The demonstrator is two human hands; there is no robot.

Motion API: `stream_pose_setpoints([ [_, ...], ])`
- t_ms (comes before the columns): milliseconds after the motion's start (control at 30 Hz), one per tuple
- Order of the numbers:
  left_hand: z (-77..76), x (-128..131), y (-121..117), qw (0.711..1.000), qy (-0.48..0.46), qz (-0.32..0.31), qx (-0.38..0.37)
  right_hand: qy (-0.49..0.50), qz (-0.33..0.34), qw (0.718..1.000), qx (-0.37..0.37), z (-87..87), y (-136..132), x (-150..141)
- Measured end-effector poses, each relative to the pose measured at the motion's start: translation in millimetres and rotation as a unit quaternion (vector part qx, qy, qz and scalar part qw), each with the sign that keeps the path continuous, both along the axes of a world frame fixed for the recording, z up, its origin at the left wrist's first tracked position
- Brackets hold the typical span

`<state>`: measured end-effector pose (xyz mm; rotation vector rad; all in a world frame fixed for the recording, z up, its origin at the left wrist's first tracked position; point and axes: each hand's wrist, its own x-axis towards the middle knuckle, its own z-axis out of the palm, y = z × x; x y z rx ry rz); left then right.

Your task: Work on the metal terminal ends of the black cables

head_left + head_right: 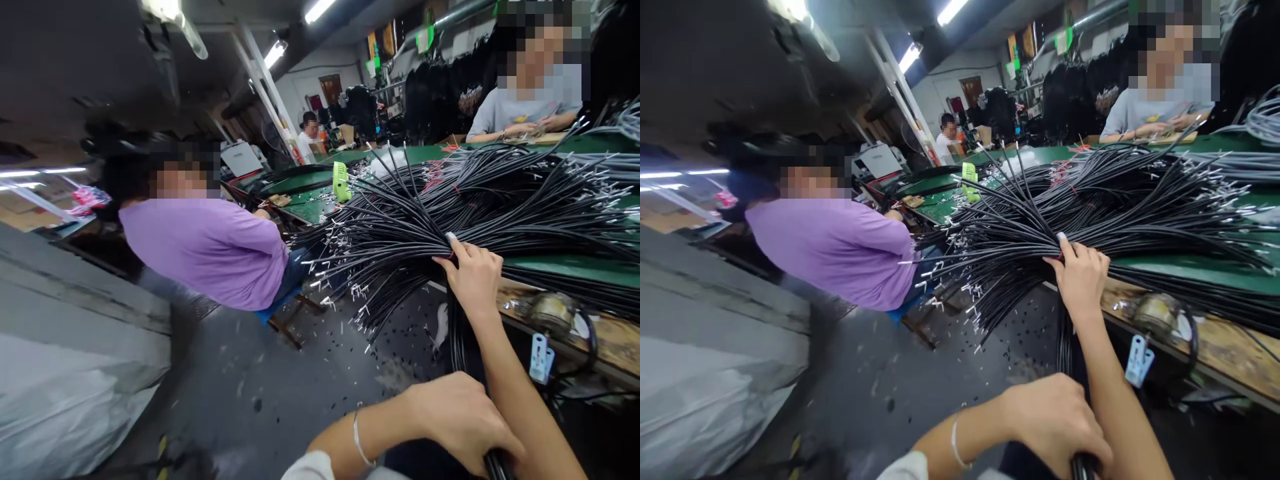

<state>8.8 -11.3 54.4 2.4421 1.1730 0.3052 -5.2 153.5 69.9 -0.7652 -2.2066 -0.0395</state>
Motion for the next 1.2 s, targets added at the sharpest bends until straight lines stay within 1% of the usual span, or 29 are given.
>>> stream_pose_setpoints([
  [100, 4.4, -11.0, 11.2, 0.992, -0.033, -0.084, -0.089, 0.024, 0.018, 1.0, 0.003, -1.3, 4.0, 0.0],
  [167, 11.3, -20.0, 12.5, 0.98, -0.057, -0.14, -0.126, 0.069, 0.06, 0.996, 0.007, -2.7, 2.8, 2.9],
  [200, 15.2, -23.5, 11.3, 0.977, -0.066, -0.153, -0.131, 0.099, 0.09, 0.991, 0.008, -4.8, -0.1, 6.3],
  [233, 18.7, -25.8, 9.2, 0.978, -0.073, -0.148, -0.125, 0.131, 0.122, 0.984, 0.008, -8.2, -4.8, 11.3],
  [267, 20.7, -27.0, 6.6, 0.983, -0.08, -0.125, -0.106, 0.161, 0.15, 0.975, 0.004, -13.5, -11.4, 17.9],
  [333, 18.2, -26.3, 1.5, 0.994, -0.094, -0.045, -0.046, 0.207, 0.182, 0.961, -0.016, -30.2, -29.0, 36.2],
  [367, 13.0, -24.9, -0.4, 0.995, -0.098, -0.001, -0.01, 0.218, 0.185, 0.958, -0.032, -41.6, -39.2, 47.7],
  [433, -3.6, -21.4, -2.4, 0.991, -0.104, 0.056, 0.056, 0.22, 0.181, 0.954, -0.091, -68.7, -59.8, 74.4],
  [467, -13.4, -19.7, -2.9, 0.987, -0.116, 0.074, 0.088, 0.201, 0.181, 0.953, -0.14, -82.9, -69.5, 89.1],
  [533, -30.8, -16.2, -4.5, 0.969, -0.169, 0.116, 0.141, 0.208, 0.164, 0.942, -0.205, -107.7, -87.4, 118.7],
  [567, -36.8, -14.6, -5.9, 0.955, -0.206, 0.143, 0.158, 0.195, 0.166, 0.935, -0.245, -116.5, -95.4, 132.5],
  [600, -40.7, -13.2, -7.6, 0.94, -0.239, 0.177, 0.166, 0.199, 0.15, 0.926, -0.284, -121.9, -102.7, 144.8],
  [633, -42.3, -12.1, -9.3, 0.925, -0.264, 0.216, 0.168, 0.198, 0.136, 0.913, -0.328, -123.9, -108.8, 155.2],
  [700, -41.2, -10.8, -10.9, 0.908, -0.276, 0.275, 0.156, 0.211, 0.114, 0.883, -0.403, -118.8, -116.6, 169.3],
  [767, -38.1, -9.2, -9.6, 0.905, -0.272, 0.295, 0.142, 0.228, 0.125, 0.86, -0.439, -106.4, -117.6, 175.2],
  [867, -35.6, -3.9, -5.7, 0.912, -0.269, 0.281, 0.128, 0.255, 0.161, 0.841, -0.448, -87.7, -112.8, 174.2],
  [933, -34.9, -0.4, -3.6, 0.917, -0.269, 0.268, 0.124, 0.277, 0.17, 0.831, -0.451, -80.4, -110.0, 171.2],
  [1033, -32.7, -0.8, -0.9, 0.924, -0.272, 0.25, 0.1, 0.321, 0.173, 0.825, -0.432, -78.0, -108.5, 168.7],
  [1133, -30.2, -6.9, 0.8, 0.939, -0.272, 0.203, 0.055, 0.35, 0.167, 0.83, -0.4, -80.3, -108.6, 169.5],
  [1200, -30.5, -9.8, 0.7, 0.945, -0.264, 0.187, 0.047, 0.358, 0.163, 0.831, -0.393, -81.9, -109.5, 170.4],
])
